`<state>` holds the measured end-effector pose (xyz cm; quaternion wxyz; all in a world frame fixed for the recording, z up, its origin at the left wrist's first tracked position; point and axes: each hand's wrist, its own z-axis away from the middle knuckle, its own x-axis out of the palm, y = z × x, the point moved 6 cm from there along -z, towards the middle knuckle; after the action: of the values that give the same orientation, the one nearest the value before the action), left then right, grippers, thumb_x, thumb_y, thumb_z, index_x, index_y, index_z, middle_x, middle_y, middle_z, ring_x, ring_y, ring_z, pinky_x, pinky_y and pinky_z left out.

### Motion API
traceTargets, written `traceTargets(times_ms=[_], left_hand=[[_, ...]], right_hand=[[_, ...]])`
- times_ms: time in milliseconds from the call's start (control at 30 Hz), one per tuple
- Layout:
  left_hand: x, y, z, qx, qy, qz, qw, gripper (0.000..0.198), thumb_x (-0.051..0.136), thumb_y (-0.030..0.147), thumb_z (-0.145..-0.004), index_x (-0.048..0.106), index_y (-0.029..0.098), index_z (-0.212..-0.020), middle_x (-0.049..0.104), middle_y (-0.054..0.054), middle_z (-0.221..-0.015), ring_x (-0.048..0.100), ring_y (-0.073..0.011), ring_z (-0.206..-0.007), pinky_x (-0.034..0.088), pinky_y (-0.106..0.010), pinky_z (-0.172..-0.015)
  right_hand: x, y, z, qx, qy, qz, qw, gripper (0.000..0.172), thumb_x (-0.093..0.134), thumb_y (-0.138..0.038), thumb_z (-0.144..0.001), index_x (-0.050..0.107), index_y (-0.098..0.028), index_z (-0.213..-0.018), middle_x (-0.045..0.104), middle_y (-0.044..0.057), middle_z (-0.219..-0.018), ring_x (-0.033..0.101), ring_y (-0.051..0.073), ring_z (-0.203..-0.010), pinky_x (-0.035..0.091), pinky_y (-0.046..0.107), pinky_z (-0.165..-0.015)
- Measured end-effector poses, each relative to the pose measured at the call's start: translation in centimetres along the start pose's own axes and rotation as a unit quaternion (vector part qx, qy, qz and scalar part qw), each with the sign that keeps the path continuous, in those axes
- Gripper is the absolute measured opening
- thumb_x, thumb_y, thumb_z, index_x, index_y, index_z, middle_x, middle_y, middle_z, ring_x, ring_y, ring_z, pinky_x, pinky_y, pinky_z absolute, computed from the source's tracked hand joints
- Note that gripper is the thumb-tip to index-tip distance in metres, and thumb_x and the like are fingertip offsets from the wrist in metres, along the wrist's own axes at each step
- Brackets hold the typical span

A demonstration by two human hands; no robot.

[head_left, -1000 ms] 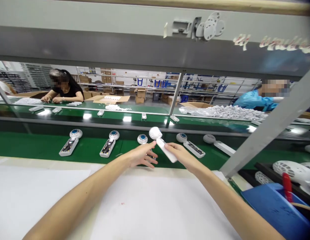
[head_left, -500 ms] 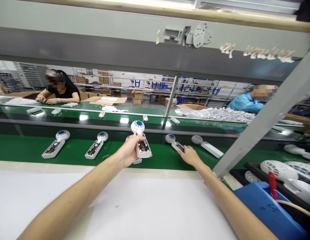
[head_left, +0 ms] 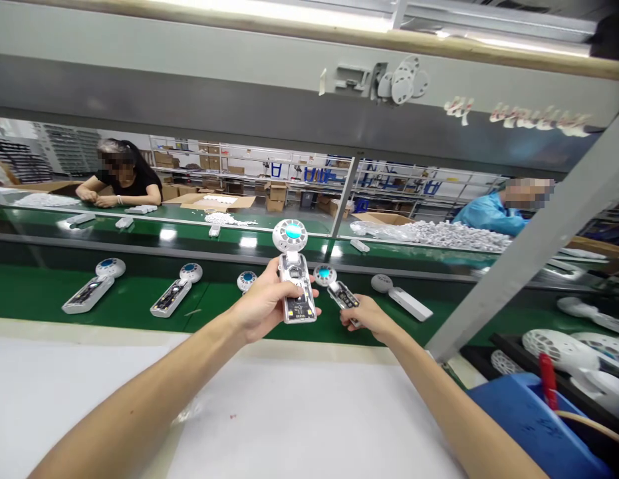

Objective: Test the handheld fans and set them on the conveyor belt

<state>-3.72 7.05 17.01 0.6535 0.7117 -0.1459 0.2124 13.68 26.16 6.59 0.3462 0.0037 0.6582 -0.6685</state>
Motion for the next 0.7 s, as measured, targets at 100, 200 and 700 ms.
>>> traceTargets(times_ms=[100,200,700], left_hand=[[0.5,1.0,0.4,0.037,-0.020,-0.031,0.999,0.052,0.067,0.006,-0.074,0.044,0.023,-0.117,0.063,-0.006,-0.113,0.069,-0.0206,-0.089,0.062,-0.042,-0.075],[0.9,2.0,0.8,0.065,-0.037,-0.052,0.996,0.062,0.070,0.009,-0.071,0.039,0.025,-0.123,0.062,-0.005,-0.115,0.070,-0.0202,-0.083,0.061,-0.037,-0.068],[2.1,3.5,2.2,0.113,-0.082,-0.122,0.983,0.071,0.073,0.014,-0.072,0.034,0.025,-0.130,0.066,-0.006,-0.109,0.071,-0.0213,-0.075,0.058,-0.038,-0.070]], right_hand=[[0.5,-3.8,2.1,-0.056,-0.007,-0.118,0.991,0.023,0.058,-0.039,-0.075,0.054,-0.018,-0.085,0.062,0.003,-0.074,0.056,0.013,-0.056,0.043,0.025,-0.044],[0.7,-7.4,4.7,-0.116,-0.008,-0.250,0.961,0.022,0.053,-0.035,-0.079,0.056,-0.017,-0.091,0.065,0.005,-0.081,0.057,0.014,-0.054,0.043,0.026,-0.040],[2.3,-12.6,13.2,-0.267,-0.072,-0.271,0.922,0.045,0.063,-0.018,-0.084,0.042,-0.030,-0.122,0.065,0.002,-0.114,0.071,0.021,-0.090,0.060,0.040,-0.077]])
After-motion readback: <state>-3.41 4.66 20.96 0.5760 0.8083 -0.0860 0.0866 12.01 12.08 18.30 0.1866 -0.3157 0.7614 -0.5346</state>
